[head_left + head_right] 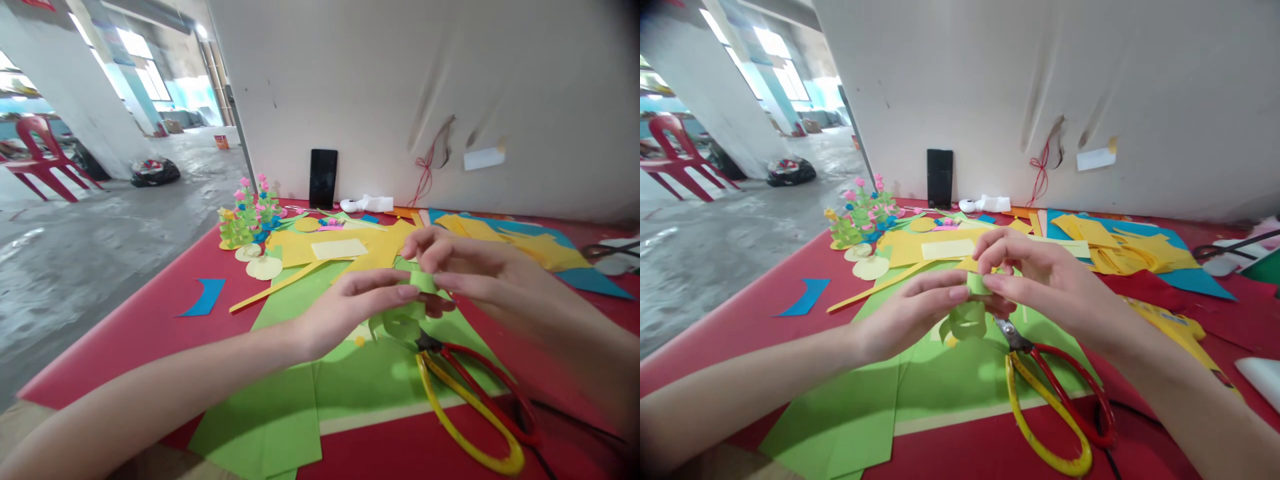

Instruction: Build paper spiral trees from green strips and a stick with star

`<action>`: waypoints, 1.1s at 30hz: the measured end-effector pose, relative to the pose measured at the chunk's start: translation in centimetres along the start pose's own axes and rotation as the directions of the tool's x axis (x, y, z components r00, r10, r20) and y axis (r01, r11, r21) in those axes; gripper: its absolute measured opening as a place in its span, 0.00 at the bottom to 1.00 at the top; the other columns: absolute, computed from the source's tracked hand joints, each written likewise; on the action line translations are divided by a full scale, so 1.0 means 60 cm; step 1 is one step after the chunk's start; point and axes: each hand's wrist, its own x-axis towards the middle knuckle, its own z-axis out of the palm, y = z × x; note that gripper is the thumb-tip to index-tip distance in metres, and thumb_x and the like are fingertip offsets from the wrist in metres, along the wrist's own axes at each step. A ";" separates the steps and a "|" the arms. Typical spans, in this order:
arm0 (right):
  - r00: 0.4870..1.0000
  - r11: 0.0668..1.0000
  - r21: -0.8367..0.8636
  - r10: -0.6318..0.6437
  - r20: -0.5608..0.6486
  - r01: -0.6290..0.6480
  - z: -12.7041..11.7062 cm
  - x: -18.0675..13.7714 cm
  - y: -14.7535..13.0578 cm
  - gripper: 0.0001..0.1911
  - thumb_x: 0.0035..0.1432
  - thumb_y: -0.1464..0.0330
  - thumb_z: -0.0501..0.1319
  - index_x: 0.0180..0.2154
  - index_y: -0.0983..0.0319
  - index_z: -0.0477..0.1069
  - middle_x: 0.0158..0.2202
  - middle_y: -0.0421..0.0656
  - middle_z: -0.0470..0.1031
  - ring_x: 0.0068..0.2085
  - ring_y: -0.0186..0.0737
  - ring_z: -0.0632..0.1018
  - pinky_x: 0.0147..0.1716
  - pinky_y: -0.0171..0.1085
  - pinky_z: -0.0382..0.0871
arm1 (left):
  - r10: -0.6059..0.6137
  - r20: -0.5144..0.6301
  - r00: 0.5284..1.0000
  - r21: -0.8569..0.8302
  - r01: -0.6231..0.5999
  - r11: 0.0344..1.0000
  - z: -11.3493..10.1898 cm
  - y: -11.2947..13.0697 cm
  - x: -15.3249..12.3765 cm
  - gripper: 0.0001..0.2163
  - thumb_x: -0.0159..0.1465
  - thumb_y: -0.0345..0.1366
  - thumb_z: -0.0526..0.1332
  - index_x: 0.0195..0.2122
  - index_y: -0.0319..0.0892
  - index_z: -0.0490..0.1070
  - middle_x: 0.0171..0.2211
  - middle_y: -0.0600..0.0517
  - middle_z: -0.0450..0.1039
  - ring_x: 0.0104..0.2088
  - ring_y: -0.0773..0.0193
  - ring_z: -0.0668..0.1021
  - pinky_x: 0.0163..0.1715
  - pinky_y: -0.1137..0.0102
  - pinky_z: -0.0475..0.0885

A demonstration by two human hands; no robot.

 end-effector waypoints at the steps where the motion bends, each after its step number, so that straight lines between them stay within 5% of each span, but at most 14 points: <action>1: 1.000 1.000 -0.028 -0.012 -0.008 0.011 0.000 0.000 0.000 0.04 0.56 0.67 0.59 0.29 0.54 0.70 0.43 0.37 0.62 0.36 0.31 0.70 0.25 0.27 0.68 | 0.005 0.012 1.000 -0.007 -0.005 1.000 0.001 0.000 0.000 0.11 0.62 0.35 0.58 0.44 0.40 0.73 0.42 0.48 0.77 0.48 0.59 0.74 0.53 0.65 0.63; 10: 0.999 0.974 -0.226 -0.025 -0.025 0.019 0.006 0.002 -0.013 0.06 0.53 0.66 0.61 0.25 0.57 0.71 0.36 0.38 0.69 0.35 0.33 0.73 0.29 0.30 0.68 | 0.021 0.014 1.000 -0.036 -0.021 0.999 0.008 0.002 0.000 0.09 0.63 0.32 0.55 0.39 0.39 0.75 0.32 0.50 0.78 0.37 0.66 0.78 0.42 0.74 0.69; 17: 1.000 0.998 -0.061 -0.004 -0.028 0.003 0.011 0.003 -0.018 0.04 0.52 0.66 0.62 0.26 0.56 0.70 0.27 0.36 0.70 0.25 0.30 0.73 0.28 0.30 0.68 | -0.027 -0.046 0.999 0.058 0.029 0.998 -0.002 0.000 0.000 0.11 0.62 0.35 0.55 0.41 0.38 0.73 0.41 0.47 0.76 0.49 0.59 0.73 0.51 0.69 0.63; 22: 0.998 0.997 0.057 0.044 -0.034 -0.042 0.010 0.005 -0.012 0.02 0.51 0.66 0.63 0.28 0.55 0.71 0.20 0.33 0.68 0.21 0.30 0.71 0.24 0.30 0.66 | -0.026 0.022 0.999 0.040 0.025 0.999 -0.004 0.000 -0.001 0.12 0.63 0.34 0.51 0.40 0.38 0.74 0.35 0.48 0.78 0.43 0.60 0.75 0.47 0.69 0.66; 29: 0.966 0.992 0.020 0.129 -0.223 -0.127 0.010 0.004 -0.007 0.07 0.46 0.61 0.66 0.28 0.56 0.73 0.27 0.37 0.73 0.31 0.35 0.73 0.31 0.33 0.67 | -0.064 -0.062 0.996 0.106 0.070 0.992 -0.002 0.001 0.003 0.13 0.59 0.32 0.52 0.41 0.35 0.71 0.38 0.44 0.77 0.44 0.56 0.74 0.50 0.63 0.62; 33: 0.963 0.987 0.053 0.157 -0.220 -0.149 0.017 -0.001 -0.013 0.08 0.46 0.61 0.65 0.29 0.58 0.73 0.28 0.38 0.73 0.31 0.36 0.74 0.30 0.34 0.67 | -0.084 -0.128 0.988 0.128 0.100 0.987 0.000 0.001 0.003 0.08 0.56 0.31 0.58 0.37 0.39 0.73 0.36 0.49 0.77 0.42 0.60 0.75 0.46 0.67 0.65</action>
